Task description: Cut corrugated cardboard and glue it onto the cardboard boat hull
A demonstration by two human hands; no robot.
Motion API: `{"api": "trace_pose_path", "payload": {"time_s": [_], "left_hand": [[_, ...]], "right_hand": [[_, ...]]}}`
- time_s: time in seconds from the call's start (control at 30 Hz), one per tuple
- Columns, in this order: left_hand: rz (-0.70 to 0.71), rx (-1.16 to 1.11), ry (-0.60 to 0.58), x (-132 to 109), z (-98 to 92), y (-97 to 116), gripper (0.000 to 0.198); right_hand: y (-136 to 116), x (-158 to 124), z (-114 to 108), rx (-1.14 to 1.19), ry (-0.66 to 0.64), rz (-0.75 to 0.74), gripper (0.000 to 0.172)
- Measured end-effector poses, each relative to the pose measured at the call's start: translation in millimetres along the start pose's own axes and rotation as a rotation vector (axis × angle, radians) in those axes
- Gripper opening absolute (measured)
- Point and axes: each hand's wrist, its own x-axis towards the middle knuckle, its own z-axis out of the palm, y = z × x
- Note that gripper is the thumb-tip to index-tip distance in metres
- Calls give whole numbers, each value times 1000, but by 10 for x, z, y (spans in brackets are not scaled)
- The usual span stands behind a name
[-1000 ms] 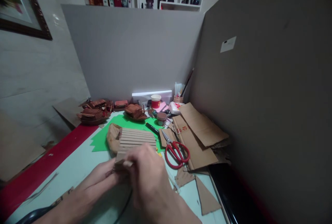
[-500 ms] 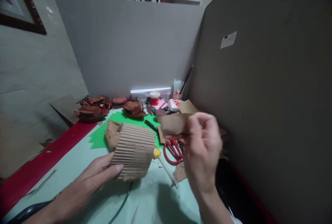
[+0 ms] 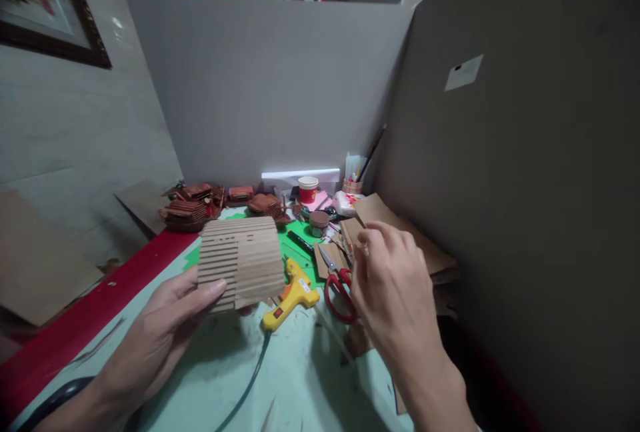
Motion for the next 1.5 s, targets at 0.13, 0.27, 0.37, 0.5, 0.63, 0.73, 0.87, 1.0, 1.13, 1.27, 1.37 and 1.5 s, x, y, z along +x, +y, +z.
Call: {"api": "trace_pose_path", "payload": {"time_s": [0.13,0.27,0.37,0.5,0.63,0.73,0.87,1.0,1.13,1.27,1.37,1.5], "left_hand": [[31,40,-11,3,-4,-2,35],[80,67,-21,-12,6,-14,36],[90,118,-23,-22,13,-28,37],[104,134,-29,-27,23,-35,38],[79,151,-36,-39,29,-24,39],[62,180,-50,-51,31,-13,38],[45,185,-53,-48,30,-6,38],[48,210,-69,-19,15,-11,37],[57,201,-75,14,-15,-20,33],[71,214,-34,17,-25,-18,25],[90,222,3,-3,-2,-4,19],[118,238,36,-38,46,16,11]], "right_hand": [[-438,-38,16,428,-37,-222,22],[-764,-99,62,527,-196,-348,9],[-781,-133,118,532,-160,-351,12],[-737,-170,163,560,-130,-377,18],[-762,-184,183,498,-83,-406,18],[-771,-175,199,479,-58,-344,19],[-743,-170,212,567,-74,-260,18],[-726,-169,190,613,-110,-194,16],[-728,-167,159,677,-174,-183,9],[-728,-179,168,721,-237,-162,7],[-732,-191,188,759,-232,-164,14],[-764,-219,217,665,-194,-191,18]]}}
